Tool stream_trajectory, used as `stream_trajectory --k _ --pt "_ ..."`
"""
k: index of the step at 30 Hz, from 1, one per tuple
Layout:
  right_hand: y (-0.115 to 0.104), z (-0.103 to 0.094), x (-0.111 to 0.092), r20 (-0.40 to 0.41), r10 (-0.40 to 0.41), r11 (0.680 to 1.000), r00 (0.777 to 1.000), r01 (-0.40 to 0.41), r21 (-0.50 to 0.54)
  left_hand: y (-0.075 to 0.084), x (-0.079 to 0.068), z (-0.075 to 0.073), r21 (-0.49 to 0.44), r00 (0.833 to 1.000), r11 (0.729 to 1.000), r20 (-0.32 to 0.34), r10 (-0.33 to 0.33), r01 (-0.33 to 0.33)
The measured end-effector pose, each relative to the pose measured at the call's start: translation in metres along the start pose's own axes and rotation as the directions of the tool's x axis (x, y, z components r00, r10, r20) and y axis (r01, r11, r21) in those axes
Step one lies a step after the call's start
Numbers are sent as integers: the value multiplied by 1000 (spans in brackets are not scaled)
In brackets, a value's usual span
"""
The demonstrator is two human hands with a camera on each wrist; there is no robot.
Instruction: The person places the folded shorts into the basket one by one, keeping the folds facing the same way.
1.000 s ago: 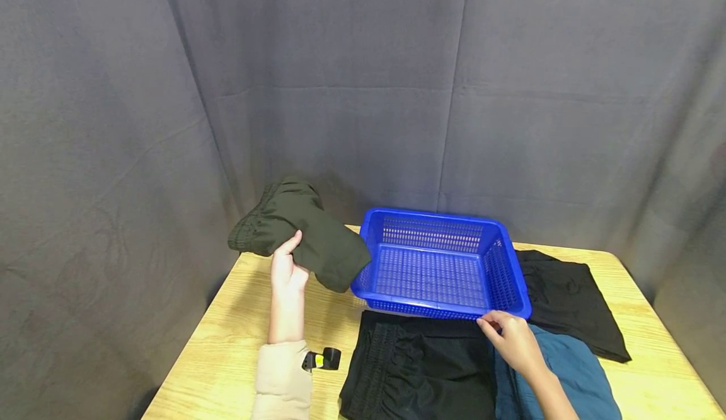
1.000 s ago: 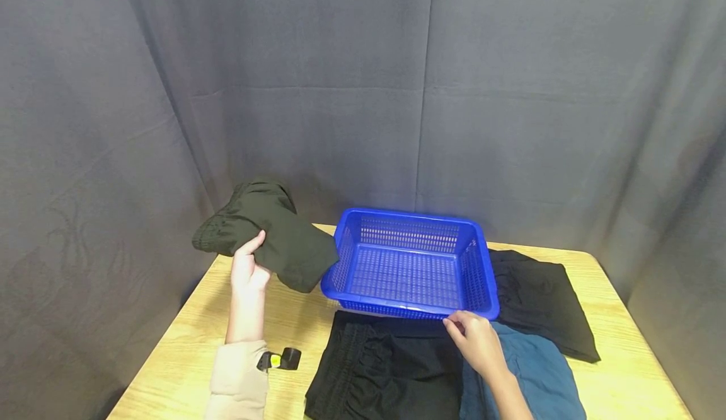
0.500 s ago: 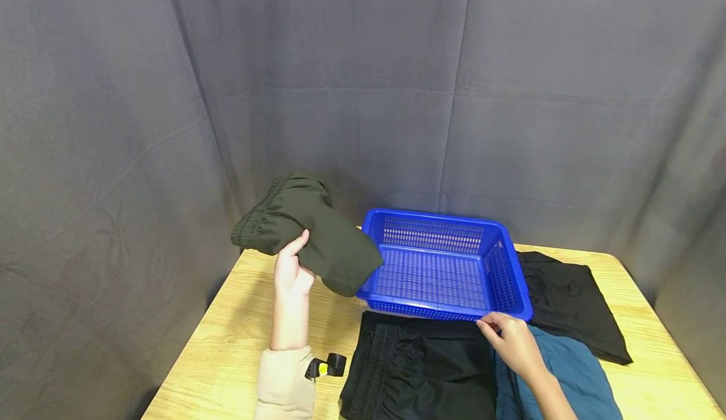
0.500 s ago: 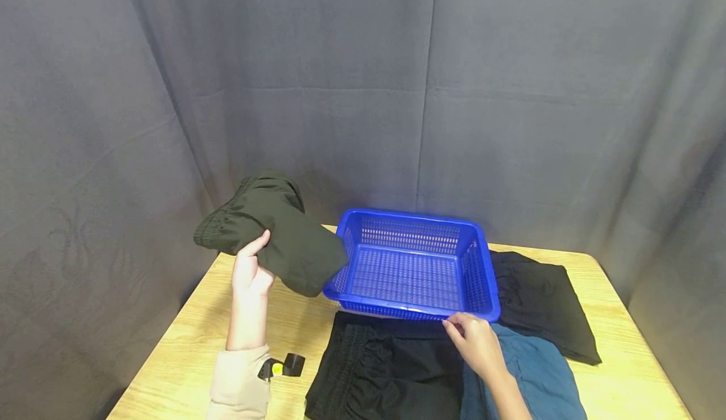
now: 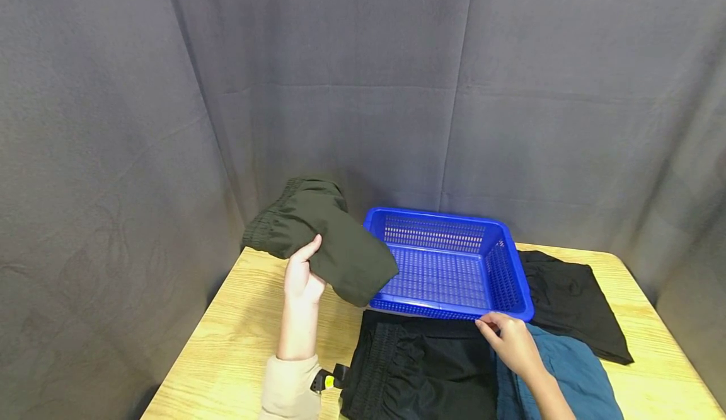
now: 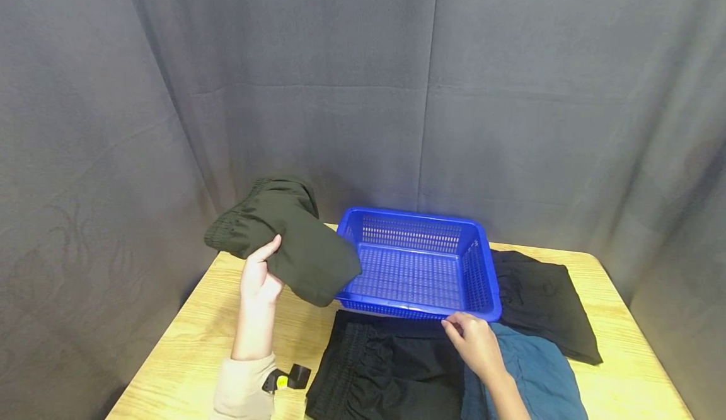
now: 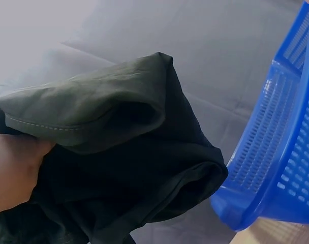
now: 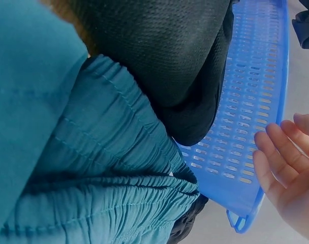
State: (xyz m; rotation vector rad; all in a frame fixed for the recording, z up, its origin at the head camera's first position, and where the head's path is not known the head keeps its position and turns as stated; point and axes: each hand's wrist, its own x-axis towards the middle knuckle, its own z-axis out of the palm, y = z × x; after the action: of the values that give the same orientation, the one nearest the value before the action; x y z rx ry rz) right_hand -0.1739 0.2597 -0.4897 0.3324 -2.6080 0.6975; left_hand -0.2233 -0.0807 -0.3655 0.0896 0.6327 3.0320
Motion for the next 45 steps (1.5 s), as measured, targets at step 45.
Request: stream_trajectory --k 45 --pt "-26 13 9 0 116 892 993 -104 441 -50 -25 18 142 979 971 49 -199 190"
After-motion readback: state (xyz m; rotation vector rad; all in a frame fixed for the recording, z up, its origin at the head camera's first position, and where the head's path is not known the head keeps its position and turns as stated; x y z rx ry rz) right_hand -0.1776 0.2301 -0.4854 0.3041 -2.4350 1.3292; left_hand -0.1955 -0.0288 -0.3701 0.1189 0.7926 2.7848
